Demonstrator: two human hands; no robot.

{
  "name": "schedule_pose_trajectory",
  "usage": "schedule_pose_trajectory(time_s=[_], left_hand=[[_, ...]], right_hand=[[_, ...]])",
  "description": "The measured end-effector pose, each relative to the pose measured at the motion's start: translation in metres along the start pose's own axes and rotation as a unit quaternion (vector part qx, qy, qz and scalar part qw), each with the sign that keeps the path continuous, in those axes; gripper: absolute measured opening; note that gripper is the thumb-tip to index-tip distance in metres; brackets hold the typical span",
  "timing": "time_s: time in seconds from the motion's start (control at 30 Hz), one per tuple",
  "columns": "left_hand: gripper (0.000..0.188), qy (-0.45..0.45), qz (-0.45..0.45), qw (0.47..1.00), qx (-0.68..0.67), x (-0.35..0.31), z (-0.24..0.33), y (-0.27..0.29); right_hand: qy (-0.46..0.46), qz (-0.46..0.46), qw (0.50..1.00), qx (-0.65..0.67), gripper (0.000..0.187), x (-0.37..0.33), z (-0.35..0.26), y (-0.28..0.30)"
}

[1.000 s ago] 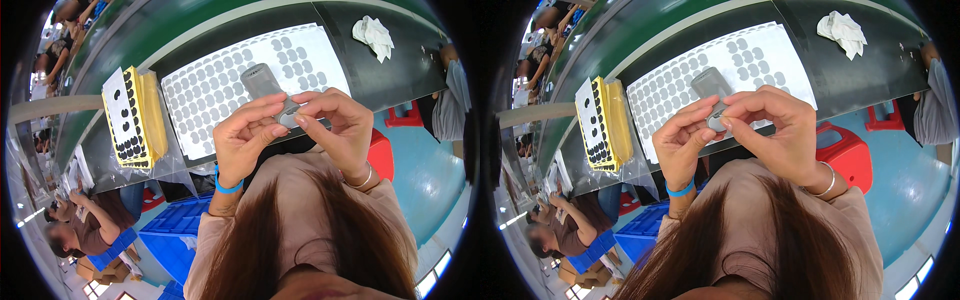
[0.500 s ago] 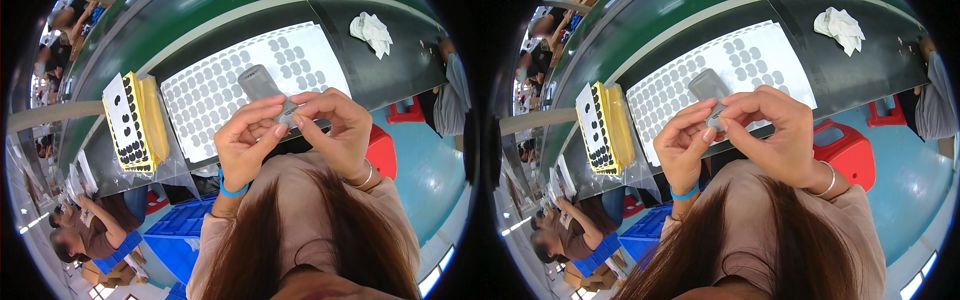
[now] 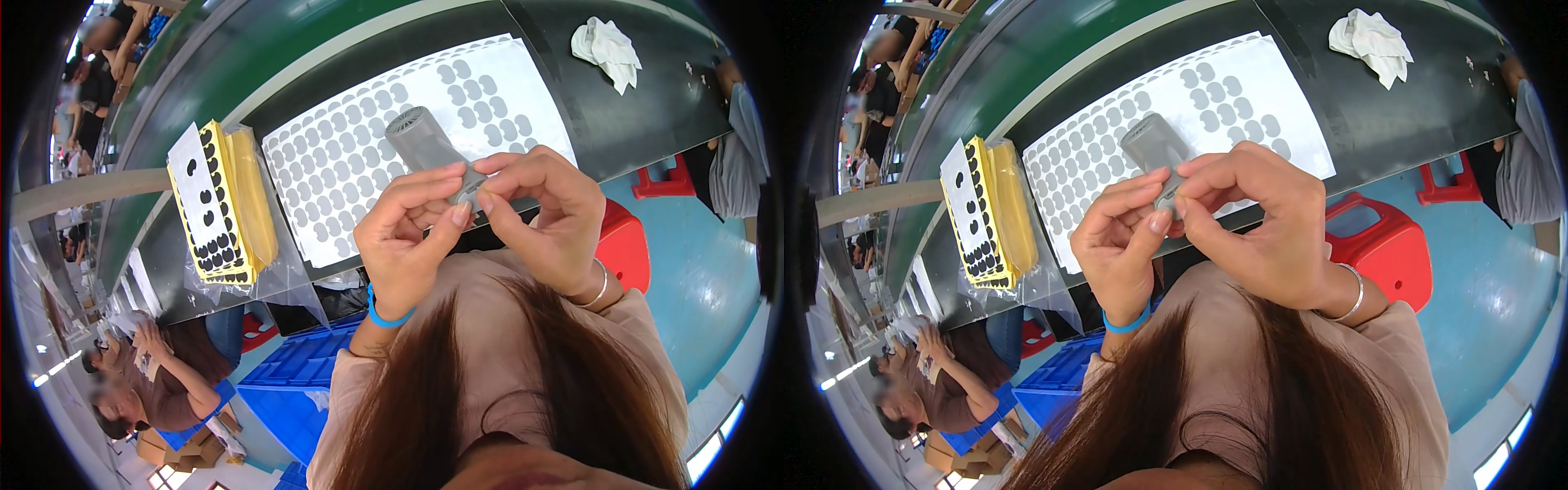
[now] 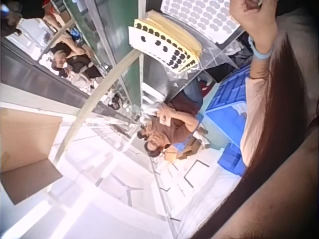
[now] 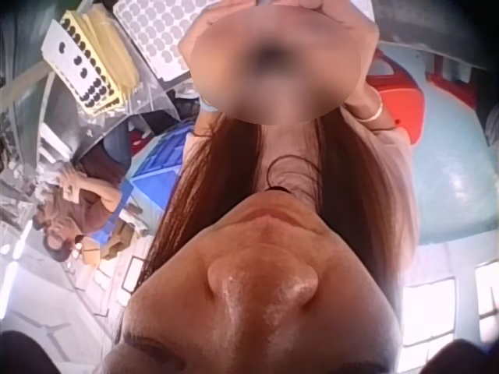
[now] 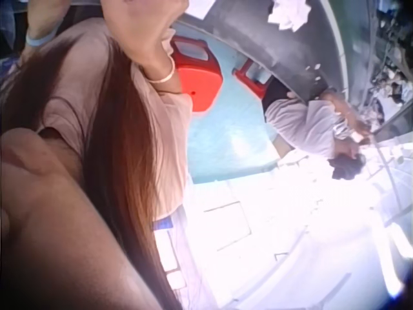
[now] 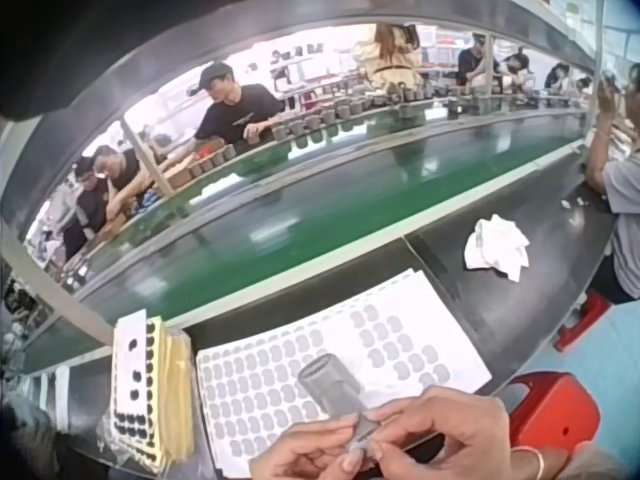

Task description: The person peels adhesive pads from a sheet and attaches them to the base of handheld fan casings, wipes the fan bodies with a cloth, and places them onto the conveyor track.

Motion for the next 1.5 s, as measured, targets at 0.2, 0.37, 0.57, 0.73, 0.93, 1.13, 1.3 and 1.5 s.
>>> schedule_pose_trajectory(time_s=[0.2, 0.37, 0.57, 0.73, 0.93, 1.13, 1.3, 1.5], left_hand=[[0.02, -0.001, 0.014, 1.0, 0.022, 0.0, 0.004, 0.002], [0.019, 0.009, 0.028, 0.999, 0.035, 0.0, 0.004, 0.003], [0.019, 0.005, 0.027, 0.999, 0.037, 0.001, 0.003, 0.0], [0.018, 0.003, 0.024, 0.999, 0.033, 0.001, 0.002, -0.001], [0.018, 0.006, 0.024, 0.999, 0.035, 0.0, 0.001, -0.001], [0.017, 0.004, 0.024, 0.999, 0.038, -0.001, 0.002, -0.003], [0.017, 0.0, 0.019, 0.999, 0.04, 0.001, 0.0, -0.004], [0.016, -0.011, 0.036, 0.999, 0.039, 0.0, 0.008, 0.003]], right_hand=[[0.009, -0.009, 0.999, -0.049, 0.013, -0.001, -0.008, -0.002], [0.039, -0.01, 0.985, -0.167, 0.013, -0.002, -0.024, -0.001], [0.065, 0.006, 0.961, -0.269, 0.014, -0.003, -0.031, 0.0], [0.067, 0.009, 0.955, -0.288, 0.015, -0.002, -0.032, 0.0], [0.064, 0.012, 0.955, -0.29, 0.015, -0.003, -0.032, 0.0], [0.051, 0.003, 0.951, -0.305, 0.018, -0.002, -0.036, -0.001], [0.03, -0.01, 0.947, -0.319, 0.018, 0.001, -0.033, -0.001], [-0.03, -0.06, 0.941, -0.333, 0.014, 0.006, -0.026, -0.001]])
Point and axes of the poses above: each hand's wrist, its own x-axis towards the middle knuckle, its own y-axis out of the back of the hand, z = x × y, the point moved 8 cm from there along x, towards the middle knuckle, and after that the axes turned 10 degrees about -z, right-handed, at the moved point
